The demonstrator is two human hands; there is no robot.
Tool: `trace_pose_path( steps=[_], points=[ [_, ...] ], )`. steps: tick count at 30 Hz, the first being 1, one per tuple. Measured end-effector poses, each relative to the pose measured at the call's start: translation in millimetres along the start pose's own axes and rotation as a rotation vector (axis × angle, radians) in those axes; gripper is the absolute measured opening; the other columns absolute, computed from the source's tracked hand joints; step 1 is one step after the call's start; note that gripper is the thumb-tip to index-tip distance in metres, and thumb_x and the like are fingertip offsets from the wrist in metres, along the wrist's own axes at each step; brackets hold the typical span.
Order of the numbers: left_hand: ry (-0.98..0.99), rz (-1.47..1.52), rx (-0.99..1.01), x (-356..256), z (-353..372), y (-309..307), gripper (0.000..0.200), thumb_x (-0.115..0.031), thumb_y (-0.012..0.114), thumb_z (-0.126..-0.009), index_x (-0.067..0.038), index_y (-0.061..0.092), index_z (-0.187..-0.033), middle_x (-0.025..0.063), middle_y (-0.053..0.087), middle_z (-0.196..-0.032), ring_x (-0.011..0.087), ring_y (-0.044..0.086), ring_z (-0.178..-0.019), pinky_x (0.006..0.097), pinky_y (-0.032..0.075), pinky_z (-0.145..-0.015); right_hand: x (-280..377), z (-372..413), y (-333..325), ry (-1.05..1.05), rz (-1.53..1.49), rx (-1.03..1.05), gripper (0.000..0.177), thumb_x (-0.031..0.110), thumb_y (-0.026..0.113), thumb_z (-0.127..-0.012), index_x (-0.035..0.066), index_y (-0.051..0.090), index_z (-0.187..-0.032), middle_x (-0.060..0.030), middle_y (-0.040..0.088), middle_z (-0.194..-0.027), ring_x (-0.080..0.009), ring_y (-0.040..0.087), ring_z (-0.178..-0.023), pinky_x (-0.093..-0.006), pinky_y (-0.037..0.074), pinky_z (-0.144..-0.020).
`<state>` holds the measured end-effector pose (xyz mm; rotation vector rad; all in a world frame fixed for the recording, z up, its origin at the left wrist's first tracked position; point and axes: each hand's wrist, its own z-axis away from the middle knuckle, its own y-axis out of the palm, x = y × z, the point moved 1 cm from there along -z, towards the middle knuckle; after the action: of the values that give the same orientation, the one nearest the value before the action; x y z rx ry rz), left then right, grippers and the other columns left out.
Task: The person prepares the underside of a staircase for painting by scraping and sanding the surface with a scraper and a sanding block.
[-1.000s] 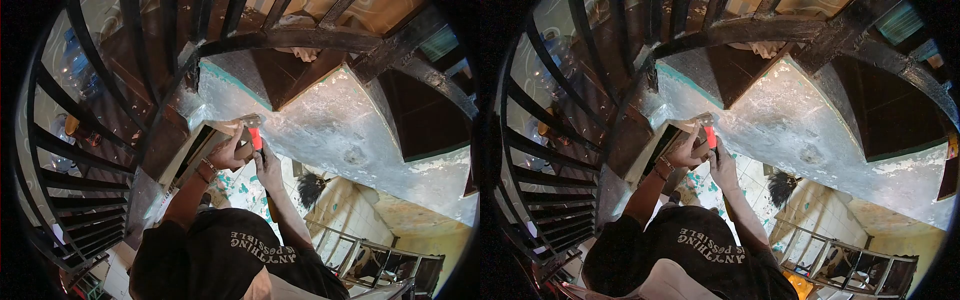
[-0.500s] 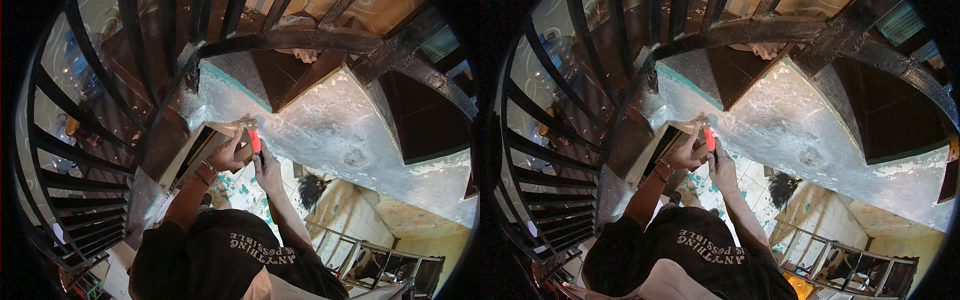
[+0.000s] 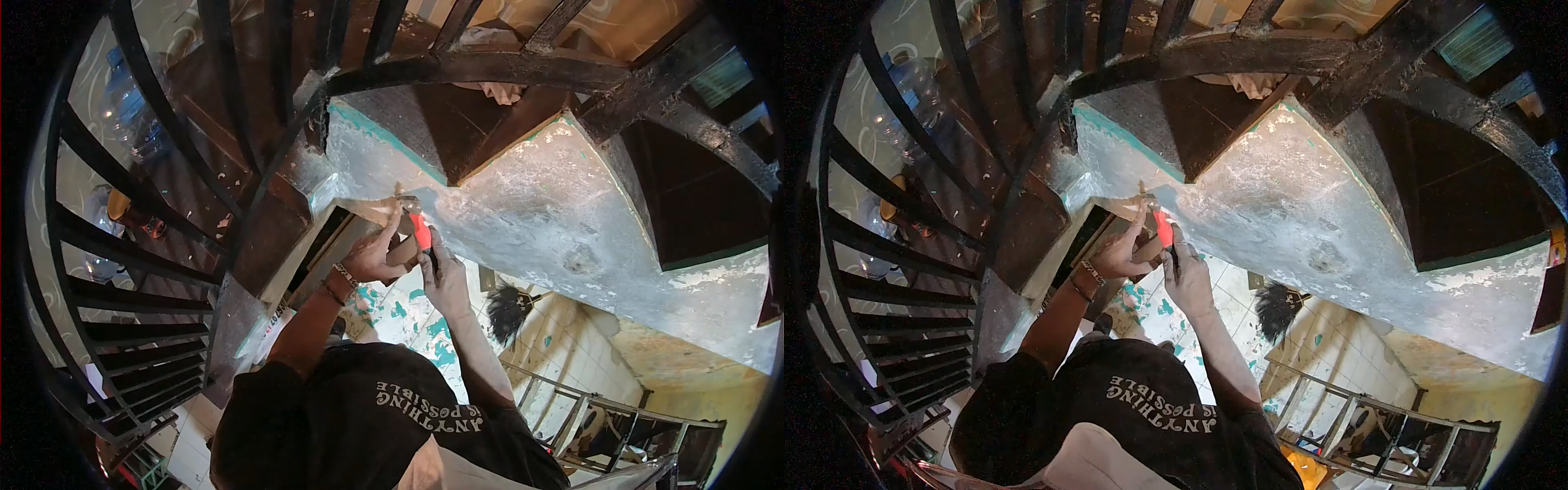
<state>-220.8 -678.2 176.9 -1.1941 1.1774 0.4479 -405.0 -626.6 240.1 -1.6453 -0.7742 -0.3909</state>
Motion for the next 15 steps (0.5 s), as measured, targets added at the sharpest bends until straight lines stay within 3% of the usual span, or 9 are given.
trace_pose_path(
  steps=[7,10,13,15],
  points=[
    [-0.086,-0.062,0.051,-4.7,-0.7,-3.1,0.119,-0.039,0.072,-0.070,-0.009,-0.003,-0.158,0.0349,0.062,-0.113,0.0507,0.060,-0.105,0.0511,0.047,-0.093,-3.2,-1.7,-0.2,-0.002,-0.025,-0.001,0.052,0.010,0.061,-0.094,0.002,0.044,-0.143,-0.0302,0.066,-0.097,-0.0466,0.066,-0.090,-0.0446,0.053,-0.079],
    [-0.061,-0.025,0.022,4.4,-3.0,3.8,0.118,-0.039,0.072,-0.071,-0.009,-0.002,-0.158,0.0349,0.062,-0.115,0.0511,0.059,-0.106,0.0503,0.047,-0.094,-10.3,-0.5,0.9,-0.032,-0.002,-0.007,0.055,0.008,0.061,-0.093,0.002,0.043,-0.145,-0.0295,0.066,-0.099,-0.0466,0.065,-0.089,-0.0460,0.053,-0.077],
    [0.103,-0.112,-0.106,5.4,-2.5,4.2,0.117,-0.040,0.072,-0.072,-0.009,0.000,-0.158,0.0318,0.064,-0.109,0.0494,0.061,-0.103,0.0491,0.048,-0.093,-5.1,-5.1,-3.2,-0.065,0.010,-0.008,0.057,0.007,0.061,-0.092,0.003,0.042,-0.145,-0.0286,0.065,-0.100,-0.0458,0.066,-0.087,-0.0468,0.054,-0.076],
    [-0.068,-0.004,0.028,-0.5,-3.0,-0.8,0.115,-0.041,0.072,-0.072,-0.007,0.003,-0.158,0.0276,0.066,-0.104,0.0459,0.063,-0.099,0.0482,0.048,-0.090,-4.1,-3.4,-4.0,-0.082,0.011,-0.014,0.057,0.007,0.061,-0.091,0.002,0.042,-0.145,-0.0285,0.065,-0.100,-0.0454,0.066,-0.088,-0.0466,0.054,-0.077]
  ],
)
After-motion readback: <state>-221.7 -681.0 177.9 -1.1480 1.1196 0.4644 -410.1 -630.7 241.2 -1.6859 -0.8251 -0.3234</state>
